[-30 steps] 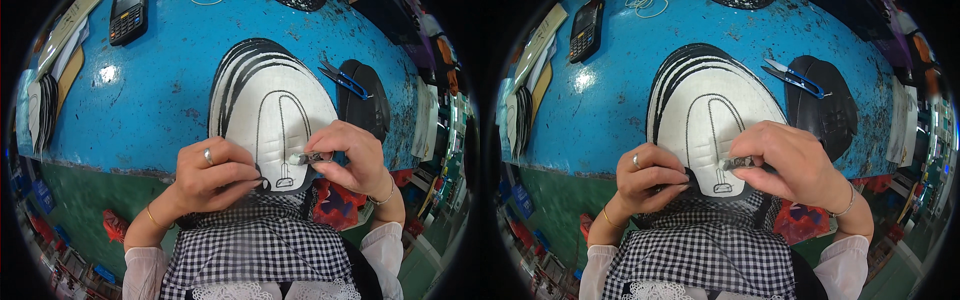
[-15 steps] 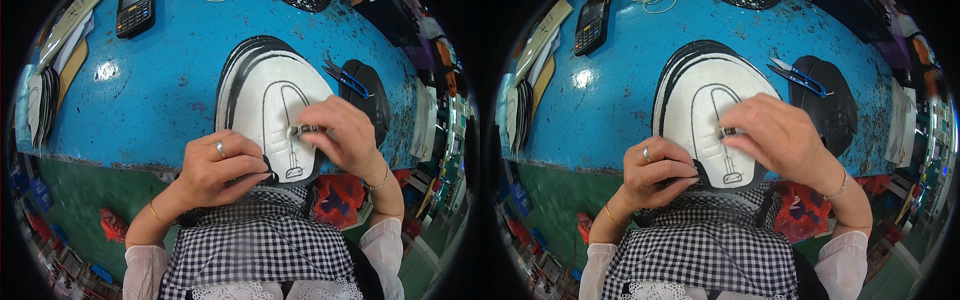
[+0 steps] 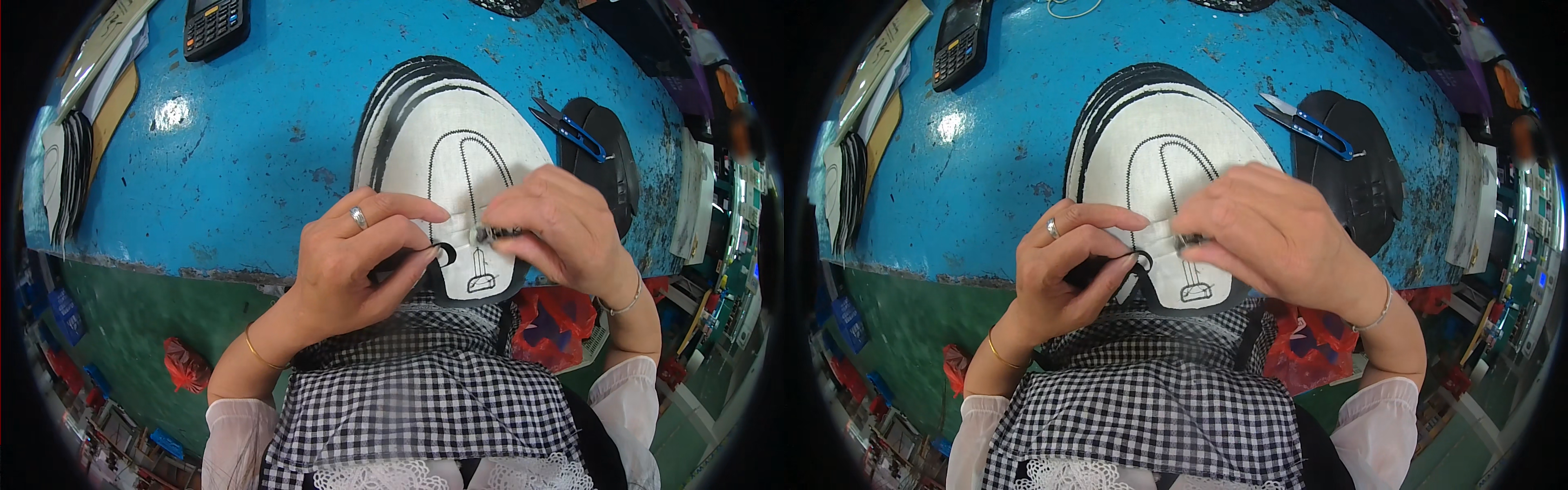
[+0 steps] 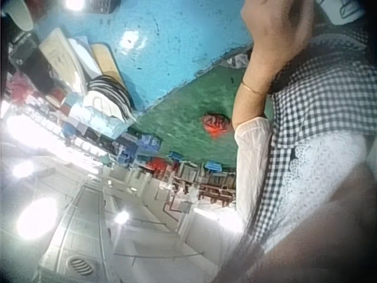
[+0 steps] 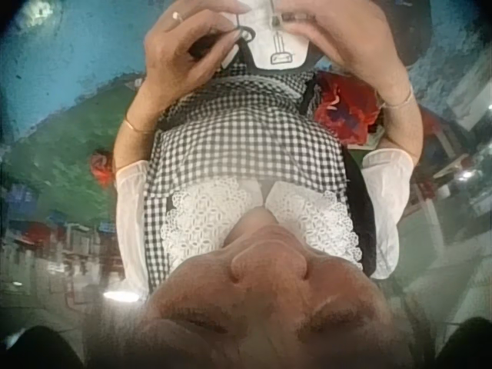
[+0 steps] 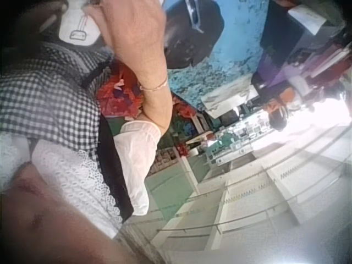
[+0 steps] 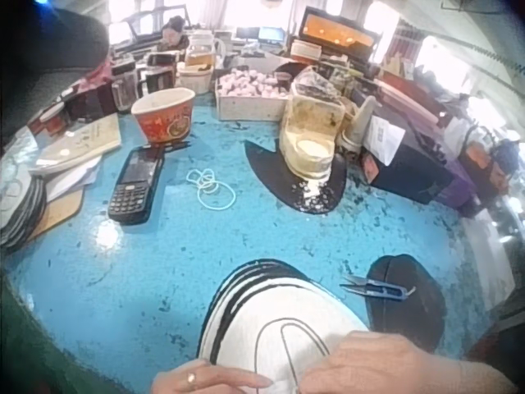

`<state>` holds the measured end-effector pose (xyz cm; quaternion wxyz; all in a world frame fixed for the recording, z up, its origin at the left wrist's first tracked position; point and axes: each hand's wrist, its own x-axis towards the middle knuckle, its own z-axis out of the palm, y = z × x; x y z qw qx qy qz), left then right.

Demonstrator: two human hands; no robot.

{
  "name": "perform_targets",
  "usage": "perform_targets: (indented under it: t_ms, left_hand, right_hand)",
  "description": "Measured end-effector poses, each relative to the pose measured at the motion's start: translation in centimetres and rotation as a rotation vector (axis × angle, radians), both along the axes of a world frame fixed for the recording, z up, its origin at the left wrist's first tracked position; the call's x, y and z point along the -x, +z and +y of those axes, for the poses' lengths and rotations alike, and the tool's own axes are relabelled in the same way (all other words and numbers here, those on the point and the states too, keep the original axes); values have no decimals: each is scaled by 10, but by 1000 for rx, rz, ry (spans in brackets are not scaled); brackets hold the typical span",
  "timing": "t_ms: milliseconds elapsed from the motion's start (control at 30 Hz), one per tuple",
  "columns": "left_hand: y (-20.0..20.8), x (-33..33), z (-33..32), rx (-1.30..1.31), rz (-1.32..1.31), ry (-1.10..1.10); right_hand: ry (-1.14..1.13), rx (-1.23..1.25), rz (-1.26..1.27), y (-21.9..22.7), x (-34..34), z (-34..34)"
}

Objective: The person applies adhesive paste to shoe uppers and shoe soles with a brush, then assembles the shoe components by hand at a workstation.

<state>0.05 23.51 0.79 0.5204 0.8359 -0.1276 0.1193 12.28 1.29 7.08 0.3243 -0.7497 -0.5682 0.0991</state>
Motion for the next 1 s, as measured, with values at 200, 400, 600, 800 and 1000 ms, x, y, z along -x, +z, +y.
perform_targets:
  t_ms: [200, 400, 600, 800, 1000]
  left_hand:
    - [1, -1, -1, -4, 18, -2]
    - [0, 0, -1, 0, 3, 14]
    - [0, -2, -1, -4, -10, -3]
    - [0, -1, -2, -5, 7, 7]
    - [4, -2, 1, -22, 32, 0]
  right_hand:
    - [-56, -119, -187, -12, -15, 10]
    - [50, -43, -135, -2, 11, -6]
    - [30, -46, -69, -3, 4, -6]
    - [26, -69, -128, -5, -3, 3]
    - [26, -23, 2, 1, 2, -12]
